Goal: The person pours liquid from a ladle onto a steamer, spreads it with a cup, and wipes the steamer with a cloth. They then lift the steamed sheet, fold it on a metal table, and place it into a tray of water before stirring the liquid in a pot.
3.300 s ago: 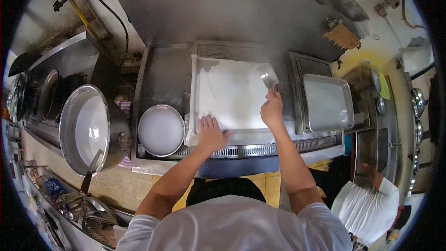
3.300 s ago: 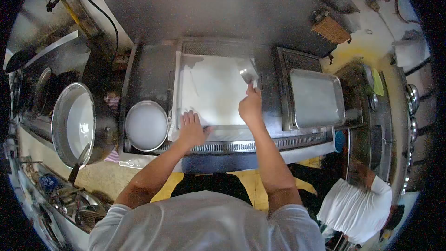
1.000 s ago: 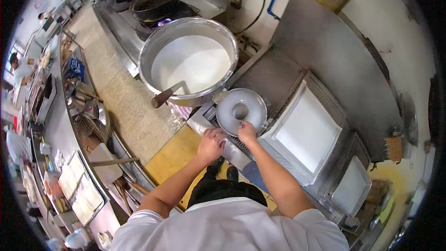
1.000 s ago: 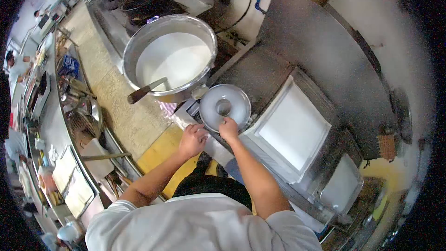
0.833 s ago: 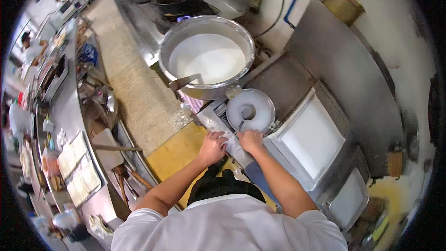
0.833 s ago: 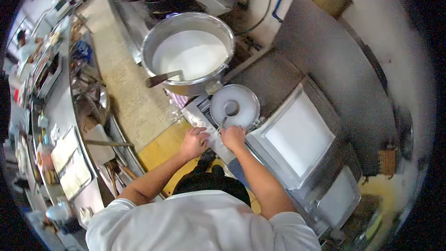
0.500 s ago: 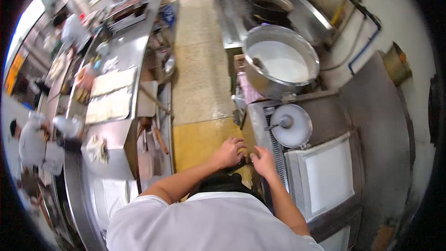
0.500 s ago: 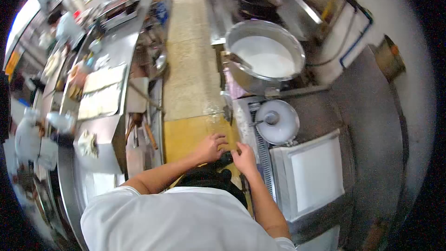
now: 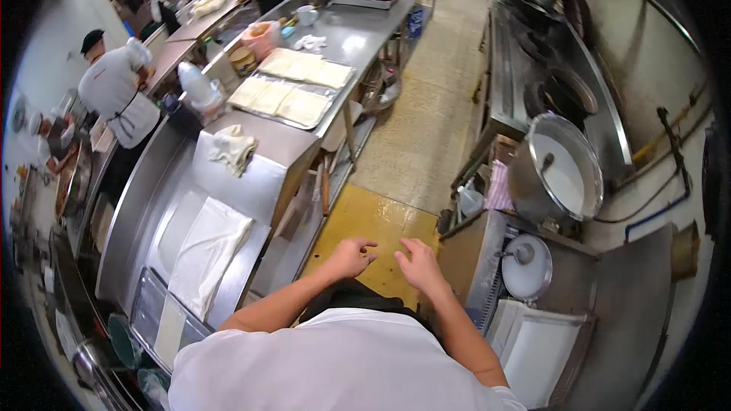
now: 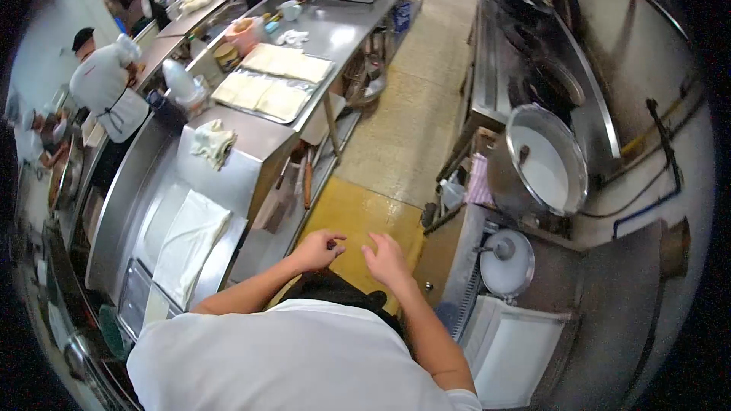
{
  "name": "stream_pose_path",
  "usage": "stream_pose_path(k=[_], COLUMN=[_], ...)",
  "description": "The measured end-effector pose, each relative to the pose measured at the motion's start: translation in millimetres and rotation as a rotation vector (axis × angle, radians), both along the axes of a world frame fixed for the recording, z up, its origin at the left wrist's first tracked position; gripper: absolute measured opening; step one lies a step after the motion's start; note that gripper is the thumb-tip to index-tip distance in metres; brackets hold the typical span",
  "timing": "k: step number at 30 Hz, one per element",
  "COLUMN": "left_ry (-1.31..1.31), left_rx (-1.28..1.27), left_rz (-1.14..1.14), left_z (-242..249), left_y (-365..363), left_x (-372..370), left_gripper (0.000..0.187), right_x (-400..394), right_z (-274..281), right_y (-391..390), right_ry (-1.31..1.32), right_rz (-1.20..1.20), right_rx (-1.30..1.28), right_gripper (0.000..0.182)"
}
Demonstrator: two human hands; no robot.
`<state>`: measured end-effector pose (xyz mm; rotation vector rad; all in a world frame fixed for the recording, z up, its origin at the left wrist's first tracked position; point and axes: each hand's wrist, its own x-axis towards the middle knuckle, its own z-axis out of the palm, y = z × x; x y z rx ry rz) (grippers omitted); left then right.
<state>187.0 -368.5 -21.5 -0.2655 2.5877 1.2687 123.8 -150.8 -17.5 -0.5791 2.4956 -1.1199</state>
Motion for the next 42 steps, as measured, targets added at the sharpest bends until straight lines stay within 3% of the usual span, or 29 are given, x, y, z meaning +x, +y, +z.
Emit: stream_pose_path(k=[8,9,16,18,25,32,37,42], left_ry=[0.225,0.270,0.324,0.325,0.471,0.393,0.362,0.370], left_rx=[0.067,0.009,0.282,0.352,0.429,0.492,0.599,0.672], left_rz=[0.454,0.486,0.847,0.898,1.014,0.985,0.862,0.532], left_z=[33.7,30.0,7.0,15.3,-2.8,6.2,18.5,58.6], left_y=[-152.7,-177.2,-318.9,-343.5,-397.3,-400.5,-378.2,-314.2], left_x=[12.7,14.8,32.0,35.1,48.8,48.7,42.6,30.2], left_gripper=[0.033,0.033,0.029,0.028,0.028,0.027,0.027,0.029], right_x=[-46.7,-53.2,-86.5,-96.7,-98.5,-106.1,-91.6,-82.7], right_z=[31.8,32.7,60.7,37.5,18.9,5.8,40.0,75.1], right_y=[-174.2,-203.0,-420.6,-478.9,-609.0,-612.6,-545.5,-439.2], right_ry=[0.070,0.117,0.221,0.350,0.446,0.340,0.392,0.442], right_rz=[0.263,0.304,0.545,0.561,0.490,0.435,0.395,0.266], right_rx=[-0.006,-0.010,0.040,-0.079,0.137,0.098,-0.034,-0.107], right_gripper=[0.051,0.051,0.048,0.050,0.037,0.029,0.027,0.033])
